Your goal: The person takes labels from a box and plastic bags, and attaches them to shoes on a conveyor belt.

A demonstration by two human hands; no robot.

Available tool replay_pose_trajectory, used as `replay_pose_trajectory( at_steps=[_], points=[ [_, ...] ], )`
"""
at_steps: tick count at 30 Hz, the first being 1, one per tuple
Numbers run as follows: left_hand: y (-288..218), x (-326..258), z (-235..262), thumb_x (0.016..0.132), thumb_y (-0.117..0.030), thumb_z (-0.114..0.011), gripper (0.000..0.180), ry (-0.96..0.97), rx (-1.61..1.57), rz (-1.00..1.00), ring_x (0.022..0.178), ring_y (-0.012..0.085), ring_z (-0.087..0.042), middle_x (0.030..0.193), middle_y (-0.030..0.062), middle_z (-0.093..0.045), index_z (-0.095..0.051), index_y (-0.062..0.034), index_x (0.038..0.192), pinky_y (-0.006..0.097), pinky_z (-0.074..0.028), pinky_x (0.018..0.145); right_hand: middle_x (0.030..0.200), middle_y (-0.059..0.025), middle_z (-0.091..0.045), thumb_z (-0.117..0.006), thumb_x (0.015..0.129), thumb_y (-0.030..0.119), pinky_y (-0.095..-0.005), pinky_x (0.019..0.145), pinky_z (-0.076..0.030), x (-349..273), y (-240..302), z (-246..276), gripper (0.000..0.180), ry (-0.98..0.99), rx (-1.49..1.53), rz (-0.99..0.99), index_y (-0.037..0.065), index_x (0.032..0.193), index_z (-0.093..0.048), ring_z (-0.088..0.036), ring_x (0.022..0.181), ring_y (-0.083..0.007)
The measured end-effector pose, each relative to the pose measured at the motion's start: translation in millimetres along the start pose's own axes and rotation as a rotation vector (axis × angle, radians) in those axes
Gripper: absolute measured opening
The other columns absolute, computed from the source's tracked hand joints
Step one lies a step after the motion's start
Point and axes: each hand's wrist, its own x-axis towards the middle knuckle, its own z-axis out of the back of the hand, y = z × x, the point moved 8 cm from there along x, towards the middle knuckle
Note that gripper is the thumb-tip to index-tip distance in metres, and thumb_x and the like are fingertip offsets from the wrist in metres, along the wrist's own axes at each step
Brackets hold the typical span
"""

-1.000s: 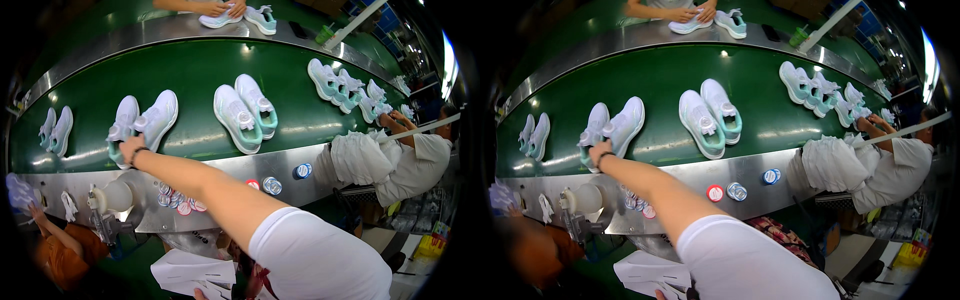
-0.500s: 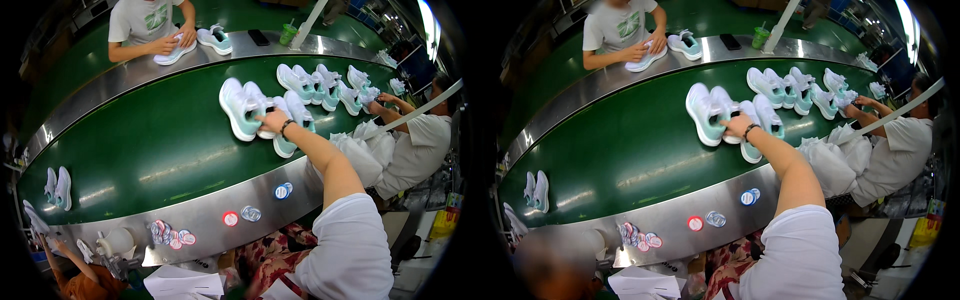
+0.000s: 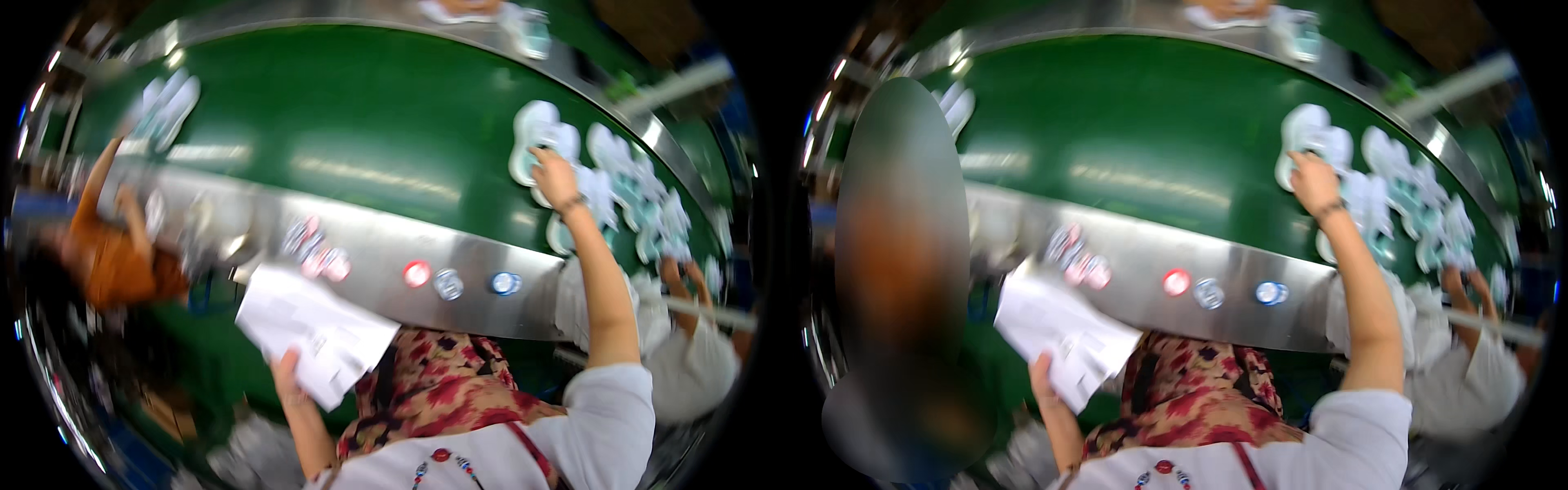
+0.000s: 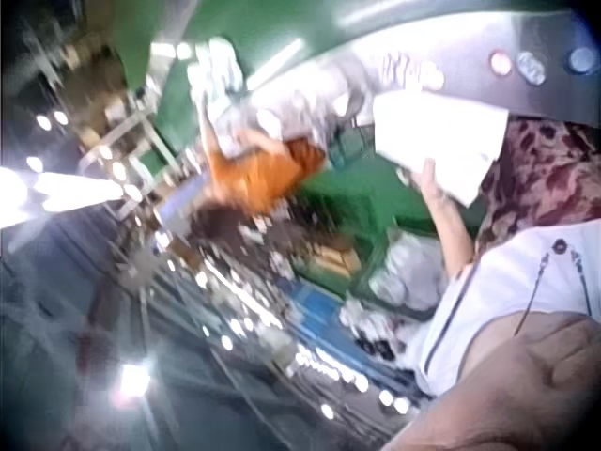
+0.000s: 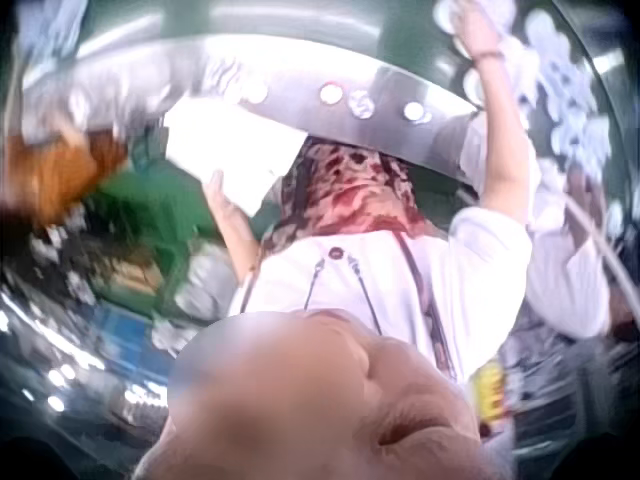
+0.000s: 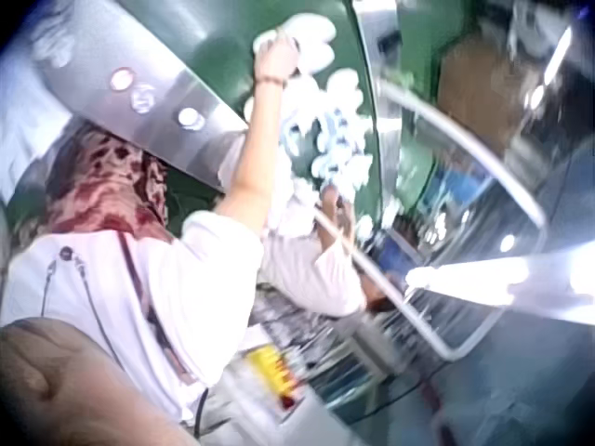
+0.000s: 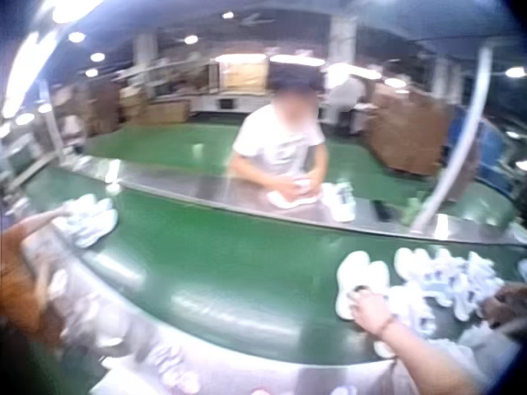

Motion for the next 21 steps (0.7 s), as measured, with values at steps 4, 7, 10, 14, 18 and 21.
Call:
replay_pose_trajectory(
  at_steps=[4, 7, 10, 14, 18, 21],
  points=[
    [-7, 8, -19, 0.075, -0.005, -0.06, 0.053, 0.065, -0.075, -0.123, 0.094, 0.0256, -0.058, 0.109, 0.017, -0.054, -0.038, 0.0068, 0.122, 0.036, -0.049, 0.082, 0.105, -0.0167, -0.057, -0.062, 0.076, 0.01, -0.0342, 0.079, -0.047, -50, 202, 47, 0.035, 0.104, 0.617, 0.428, 0.006, 0.111, -0.057, -0.06, 0.086, -0.0285],
    [-5, 3, -9, 0.074, -0.001, -0.062, 0.055, 0.094, -0.14, -0.118, 0.096, 0.0243, -0.057, 0.109, 0.0158, -0.054, -0.038, 0.0038, 0.123, 0.035, -0.049, 0.083, 0.12, -0.0182, -0.046, -0.065, 0.074, 0.01, -0.0389, 0.089, -0.042, -92, 324, 51, 0.039, 0.293, 0.825, 0.574, 0.01, 0.112, -0.057, -0.052, 0.102, -0.0336],
    [-1, 1, -8, 0.072, 0.003, -0.065, 0.058, 0.069, -0.166, -0.139, 0.098, 0.0233, -0.056, 0.111, 0.0148, -0.053, -0.037, 0.0012, 0.123, 0.034, -0.049, 0.084, 0.121, -0.0179, -0.045, -0.066, 0.07, 0.01, -0.0415, 0.093, -0.037, -122, 388, 46, 0.042, 0.188, 0.676, 0.814, 0.012, 0.111, -0.058, -0.042, 0.115, -0.0372],
    [1, 1, -2, 0.072, 0.001, -0.066, 0.06, 0.036, -0.126, -0.165, 0.099, 0.0227, -0.056, 0.113, 0.0141, -0.052, -0.037, 0.0013, 0.124, 0.033, -0.048, 0.084, 0.1, -0.0052, -0.056, -0.062, 0.066, 0.009, -0.0362, 0.08, -0.039, -150, 420, 12, 0.035, 0.343, 0.588, 1.094, 0.007, 0.1, -0.059, -0.05, 0.102, -0.0222],
    [-5, -5, 11, 0.072, 0.0, -0.066, 0.064, 0.063, -0.159, -0.161, 0.102, 0.0223, -0.054, 0.115, 0.0138, -0.052, -0.035, 0.0011, 0.128, 0.033, -0.046, 0.086, 0.097, 0.0018, -0.06, -0.06, 0.068, 0.012, -0.0297, 0.078, -0.037, -140, 427, 17, 0.029, 0.21, 0.325, 1.142, 0.01, 0.098, -0.061, -0.05, 0.101, -0.0181],
    [0, -6, 15, 0.072, 0.0, -0.066, 0.067, 0.075, -0.174, -0.114, 0.103, 0.0221, -0.053, 0.116, 0.0138, -0.051, -0.033, 0.0013, 0.13, 0.034, -0.046, 0.087, 0.094, 0.0015, -0.057, -0.06, 0.069, 0.015, -0.0296, 0.077, -0.037, -147, 431, 6, 0.028, 0.261, 0.289, 1.197, 0.011, 0.097, -0.059, -0.05, 0.095, -0.0182]
  ],
)
